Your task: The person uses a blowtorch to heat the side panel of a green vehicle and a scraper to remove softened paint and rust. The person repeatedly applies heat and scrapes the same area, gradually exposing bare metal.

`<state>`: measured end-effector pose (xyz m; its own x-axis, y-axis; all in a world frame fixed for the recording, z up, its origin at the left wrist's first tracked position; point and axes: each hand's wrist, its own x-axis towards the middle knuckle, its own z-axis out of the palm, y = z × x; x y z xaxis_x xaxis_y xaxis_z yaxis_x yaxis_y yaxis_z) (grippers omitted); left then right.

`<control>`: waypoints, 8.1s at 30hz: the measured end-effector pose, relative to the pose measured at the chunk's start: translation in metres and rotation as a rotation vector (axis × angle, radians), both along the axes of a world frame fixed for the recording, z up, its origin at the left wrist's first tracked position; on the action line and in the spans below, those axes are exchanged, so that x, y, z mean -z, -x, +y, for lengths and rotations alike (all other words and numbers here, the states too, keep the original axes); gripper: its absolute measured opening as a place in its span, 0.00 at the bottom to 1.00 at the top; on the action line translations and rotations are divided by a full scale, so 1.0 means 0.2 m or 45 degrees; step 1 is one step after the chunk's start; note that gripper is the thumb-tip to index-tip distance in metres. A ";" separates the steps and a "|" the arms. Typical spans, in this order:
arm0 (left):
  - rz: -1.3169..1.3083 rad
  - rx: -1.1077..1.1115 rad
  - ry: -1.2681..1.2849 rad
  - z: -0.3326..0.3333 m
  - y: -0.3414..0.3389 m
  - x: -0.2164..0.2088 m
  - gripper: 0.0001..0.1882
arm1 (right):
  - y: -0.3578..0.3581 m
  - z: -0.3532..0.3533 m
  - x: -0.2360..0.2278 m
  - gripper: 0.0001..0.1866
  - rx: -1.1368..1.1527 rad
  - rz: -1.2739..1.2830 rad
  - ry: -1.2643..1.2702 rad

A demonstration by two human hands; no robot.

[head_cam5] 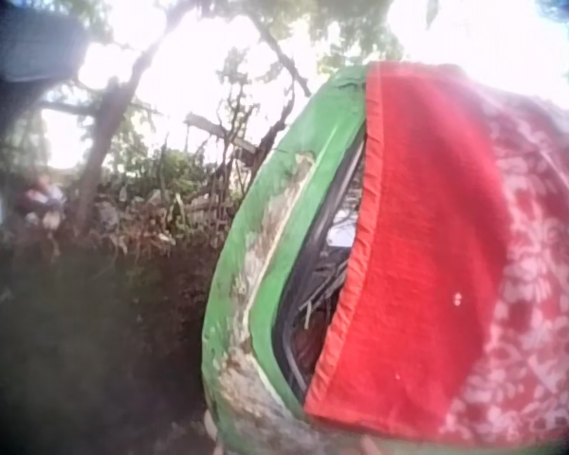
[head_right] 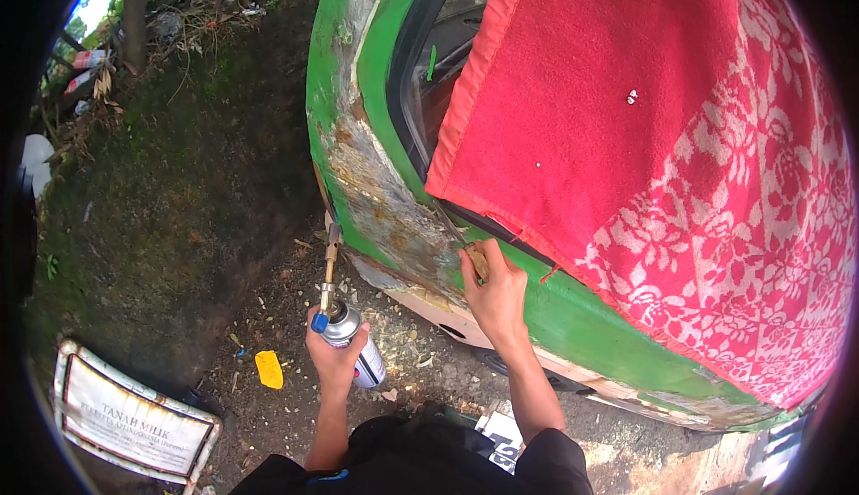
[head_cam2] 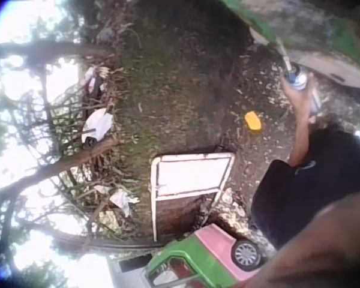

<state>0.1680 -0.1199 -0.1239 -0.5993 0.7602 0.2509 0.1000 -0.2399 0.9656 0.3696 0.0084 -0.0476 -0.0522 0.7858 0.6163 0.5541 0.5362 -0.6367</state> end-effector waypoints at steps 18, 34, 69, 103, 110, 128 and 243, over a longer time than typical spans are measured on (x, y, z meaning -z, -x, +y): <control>-0.002 -0.027 0.024 -0.05 0.08 0.05 0.31 | 0.13 0.02 0.05 0.10 0.138 0.048 -0.156; 0.030 -0.028 -0.045 -0.08 0.11 0.03 0.29 | 0.11 -0.09 0.06 0.10 0.236 0.139 0.006; 0.023 0.103 -0.022 -0.03 -0.03 0.08 0.31 | -0.02 -0.11 0.14 0.12 0.242 0.223 -0.013; 0.080 0.232 -0.010 0.05 -0.15 0.04 0.31 | -0.04 -0.14 0.15 0.10 0.072 0.324 0.090; 0.113 0.197 -0.010 0.05 -0.14 0.04 0.31 | -0.01 -0.13 0.15 0.10 0.020 0.314 0.091; 0.184 0.218 -0.056 0.07 -0.11 0.03 0.30 | 0.04 -0.08 0.17 0.15 -0.168 0.227 0.172; 0.042 0.073 0.012 0.01 0.04 0.04 0.33 | 0.31 0.08 0.41 0.11 -0.306 0.861 0.431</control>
